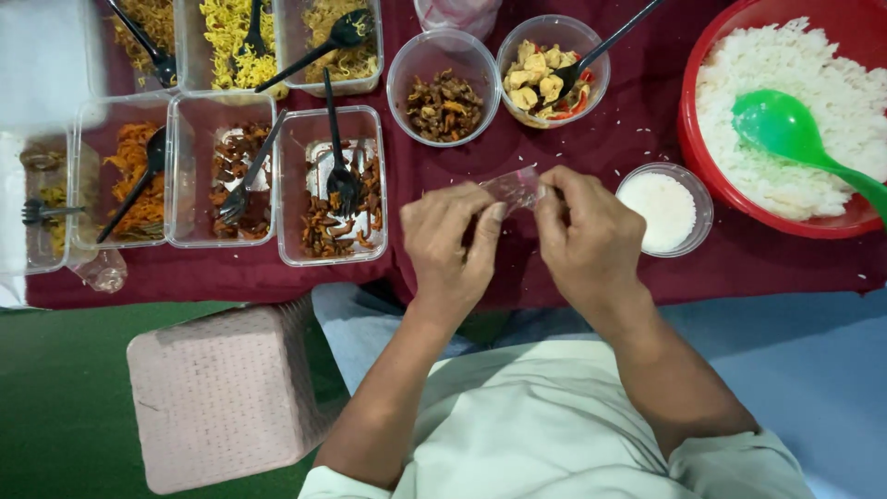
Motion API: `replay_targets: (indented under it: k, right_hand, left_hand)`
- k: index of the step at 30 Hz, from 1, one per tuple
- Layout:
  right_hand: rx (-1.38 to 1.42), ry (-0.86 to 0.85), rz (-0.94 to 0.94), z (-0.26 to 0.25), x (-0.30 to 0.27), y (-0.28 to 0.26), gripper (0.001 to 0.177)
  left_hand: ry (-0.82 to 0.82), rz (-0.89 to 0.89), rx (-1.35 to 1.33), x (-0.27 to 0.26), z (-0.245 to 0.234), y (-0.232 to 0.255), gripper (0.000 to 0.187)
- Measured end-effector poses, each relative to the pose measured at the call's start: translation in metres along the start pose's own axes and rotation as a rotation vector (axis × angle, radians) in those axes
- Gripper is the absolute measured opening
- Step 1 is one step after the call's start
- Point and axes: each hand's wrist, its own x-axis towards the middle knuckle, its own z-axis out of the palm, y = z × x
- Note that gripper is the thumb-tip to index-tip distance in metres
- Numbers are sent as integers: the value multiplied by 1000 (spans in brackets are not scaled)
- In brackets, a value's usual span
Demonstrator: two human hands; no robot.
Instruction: Packaging various food ingredients into a small plastic bag and cup using a spoon
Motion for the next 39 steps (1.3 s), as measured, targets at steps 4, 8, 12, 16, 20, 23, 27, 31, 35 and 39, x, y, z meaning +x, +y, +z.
replay_targets:
  k: [4,8,12,16,20,23,27,31,35,39]
  right_hand:
    - [179,-57,78,5,-4,-13,8]
    - [327,-106,166,-3,-3,-17,9]
    - [540,-152,241,-8,4,-20,9]
    - [590,-170,247,-6,2,-15,10]
    - [604,-180,297,-7,1,-17,9]
    - [718,-155,363,-6,-4,-17,9]
    - [792,-146,492,-2,-13,-1,12]
    - [820,-148,521,1,-11,-2,12]
    - [845,-168,547,8,-17,4,14]
    - [849,-178,560,7,-15,5,15]
  left_hand:
    - [-212,-145,-93,-10,4,-13,7]
    - [-237,-131,-122,-9,3,-11,12]
    - [-277,-143,-192,-8,2,-10,19]
    - [-336,-157,-246,-14,4,-16,27]
    - [-371,-162,-240,-6,-1,-6,28]
    - [-372,-156,-239,-3,-2,-3,23]
    - [-335,-176,-262,2,-4,5,18]
    - [-254,-273,-295,-5,-3,-3,6]
    - [-244,-301,-317,-5,-4,-4,5]
    - [-233,-323,-345,-5,-3,-4,5]
